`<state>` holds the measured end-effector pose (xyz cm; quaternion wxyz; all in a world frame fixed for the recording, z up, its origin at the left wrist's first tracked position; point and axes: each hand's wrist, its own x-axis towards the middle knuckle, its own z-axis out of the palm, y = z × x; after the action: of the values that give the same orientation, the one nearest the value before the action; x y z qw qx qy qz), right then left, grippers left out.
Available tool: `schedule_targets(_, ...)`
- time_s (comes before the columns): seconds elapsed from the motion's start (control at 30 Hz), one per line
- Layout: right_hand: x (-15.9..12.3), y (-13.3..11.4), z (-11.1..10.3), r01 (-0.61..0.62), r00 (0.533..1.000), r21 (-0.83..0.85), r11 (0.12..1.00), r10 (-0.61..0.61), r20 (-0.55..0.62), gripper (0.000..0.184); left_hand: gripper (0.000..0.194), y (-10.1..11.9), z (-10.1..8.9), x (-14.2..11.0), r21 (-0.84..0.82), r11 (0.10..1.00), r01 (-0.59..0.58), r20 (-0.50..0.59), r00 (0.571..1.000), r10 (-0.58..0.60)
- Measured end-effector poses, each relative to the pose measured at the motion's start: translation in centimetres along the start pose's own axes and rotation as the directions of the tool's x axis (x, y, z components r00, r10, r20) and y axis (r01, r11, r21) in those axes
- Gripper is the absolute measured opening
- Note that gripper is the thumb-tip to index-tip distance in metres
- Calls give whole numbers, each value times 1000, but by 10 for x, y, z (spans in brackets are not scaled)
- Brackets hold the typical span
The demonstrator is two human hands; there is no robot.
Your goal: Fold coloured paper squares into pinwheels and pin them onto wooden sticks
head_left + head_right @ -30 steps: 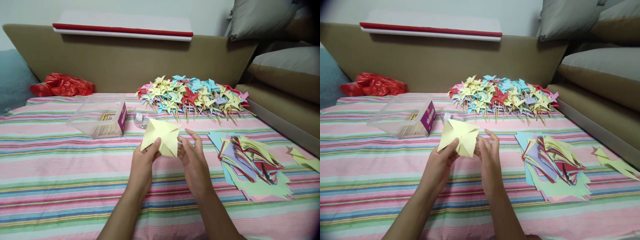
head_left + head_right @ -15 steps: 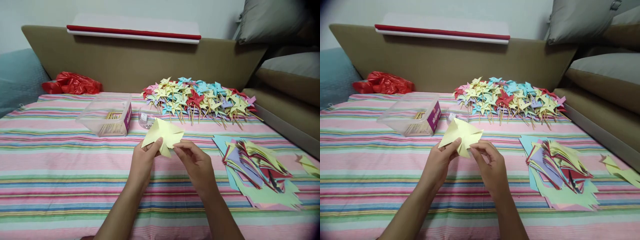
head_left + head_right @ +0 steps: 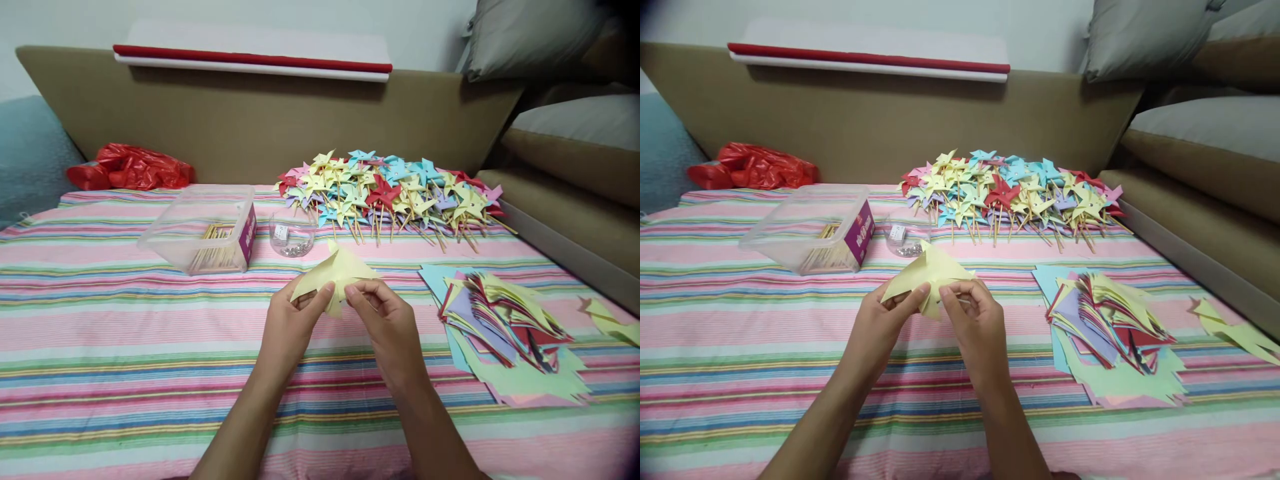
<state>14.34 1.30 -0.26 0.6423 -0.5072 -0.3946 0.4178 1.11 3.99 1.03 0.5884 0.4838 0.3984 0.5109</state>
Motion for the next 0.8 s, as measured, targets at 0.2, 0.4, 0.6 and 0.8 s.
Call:
schedule_targets(0.2,-1,2,1,-22,1000,14,1000,22,-18,23,34,1,1,-1,-6,1000,1,7,1000,-1)
schedule_targets(0.4,-2,1,4,-40,997,62,997,45,-69,23,30,1,2,-2,40,999,3,21,1000,-4)
schedule_targets(0.6,-2,2,5,-8,997,10,1000,8,-80,23,27,-1,2,-1,33,999,10,14,1000,-10)
schedule_targets(0.8,-2,2,4,-3,996,-7,1000,2,-85,23,29,3,4,-1,-6,1000,24,-1,1000,-24)
